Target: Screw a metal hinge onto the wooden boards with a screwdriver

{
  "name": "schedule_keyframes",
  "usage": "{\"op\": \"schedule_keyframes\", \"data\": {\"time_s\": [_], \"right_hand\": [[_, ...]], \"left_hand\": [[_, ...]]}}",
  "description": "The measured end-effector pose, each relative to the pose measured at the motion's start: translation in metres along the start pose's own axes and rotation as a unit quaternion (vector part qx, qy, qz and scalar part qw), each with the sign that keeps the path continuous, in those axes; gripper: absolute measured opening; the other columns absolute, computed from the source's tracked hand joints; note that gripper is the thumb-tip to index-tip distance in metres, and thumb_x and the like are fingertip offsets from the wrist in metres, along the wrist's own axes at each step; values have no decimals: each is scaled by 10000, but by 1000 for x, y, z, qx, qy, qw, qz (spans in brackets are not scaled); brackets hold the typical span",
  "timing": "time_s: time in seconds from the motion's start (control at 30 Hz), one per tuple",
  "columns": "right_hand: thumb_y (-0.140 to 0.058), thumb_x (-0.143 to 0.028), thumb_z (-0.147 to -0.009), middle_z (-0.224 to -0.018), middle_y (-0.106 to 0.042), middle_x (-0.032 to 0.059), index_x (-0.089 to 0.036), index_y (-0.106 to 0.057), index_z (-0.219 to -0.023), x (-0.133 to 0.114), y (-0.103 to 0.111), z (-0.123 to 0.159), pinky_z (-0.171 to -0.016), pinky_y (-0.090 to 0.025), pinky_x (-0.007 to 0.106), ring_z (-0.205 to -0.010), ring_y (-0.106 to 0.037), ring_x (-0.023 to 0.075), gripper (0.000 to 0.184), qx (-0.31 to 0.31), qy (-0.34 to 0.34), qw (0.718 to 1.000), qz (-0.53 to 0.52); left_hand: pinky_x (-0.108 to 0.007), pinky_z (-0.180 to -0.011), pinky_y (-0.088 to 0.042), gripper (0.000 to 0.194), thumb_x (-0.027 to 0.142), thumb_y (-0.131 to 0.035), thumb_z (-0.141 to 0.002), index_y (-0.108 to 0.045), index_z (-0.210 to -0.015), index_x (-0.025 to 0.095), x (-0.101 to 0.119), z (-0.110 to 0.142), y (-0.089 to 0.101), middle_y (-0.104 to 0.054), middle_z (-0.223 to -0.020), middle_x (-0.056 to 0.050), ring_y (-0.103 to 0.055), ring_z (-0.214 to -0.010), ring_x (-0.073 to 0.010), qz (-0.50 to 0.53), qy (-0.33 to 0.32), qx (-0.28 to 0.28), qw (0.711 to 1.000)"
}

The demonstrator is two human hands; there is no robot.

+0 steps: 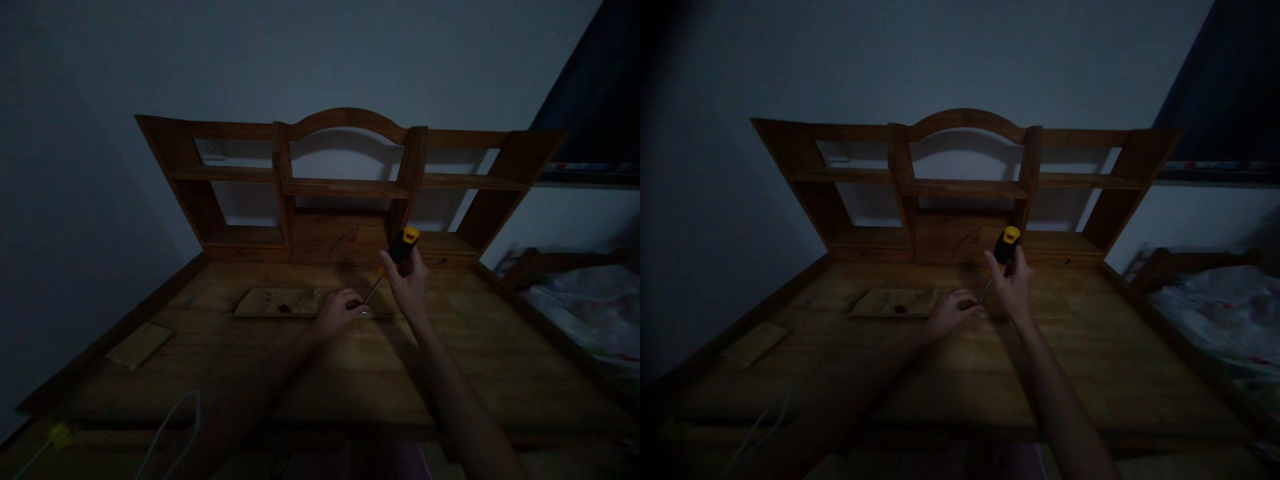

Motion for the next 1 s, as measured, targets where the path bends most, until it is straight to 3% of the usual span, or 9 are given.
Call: {"op": "schedule_keyframes", "data": {"time_s": [0.57,0.8,1.0], "right_hand": [[-712,-490,-835,-785,-655,38,-218,-626,-997,-2,2,3,-582,-499,314,-705,-645,194,328,0,12,1000,12],[-705,-494,-843,-741,-624,14,-229,-612,-936,-4,1,1,-512,-418,298,-581,-536,145,295,1,18,999,39],[-752,-548,-781,-600,-497,-42,-238,-608,-911,-7,-3,-3,-449,-340,272,-497,-432,124,366,-31,24,998,54]], "left_hand": [[-288,-852,-502,197,387,-699,-878,-750,-876,197,7,1,4,-721,-937,-32,-668,-896,-169,1,14,-12,1000],[-297,-857,-503,195,386,-710,-870,-747,-869,195,5,1,3,-718,-931,-32,-666,-895,-170,0,13,-5,1000],[-312,-866,-505,203,392,-693,-879,-745,-861,196,6,0,4,-717,-935,-39,-660,-895,-174,0,12,-8,1000]]}}
Point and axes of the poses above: each hand's wrist, its own z-axis away from the middle knuckle, its own y-axis out of the back of the hand, x = y × z, the point moved 2 cm from there along -z, towards the middle knuckle
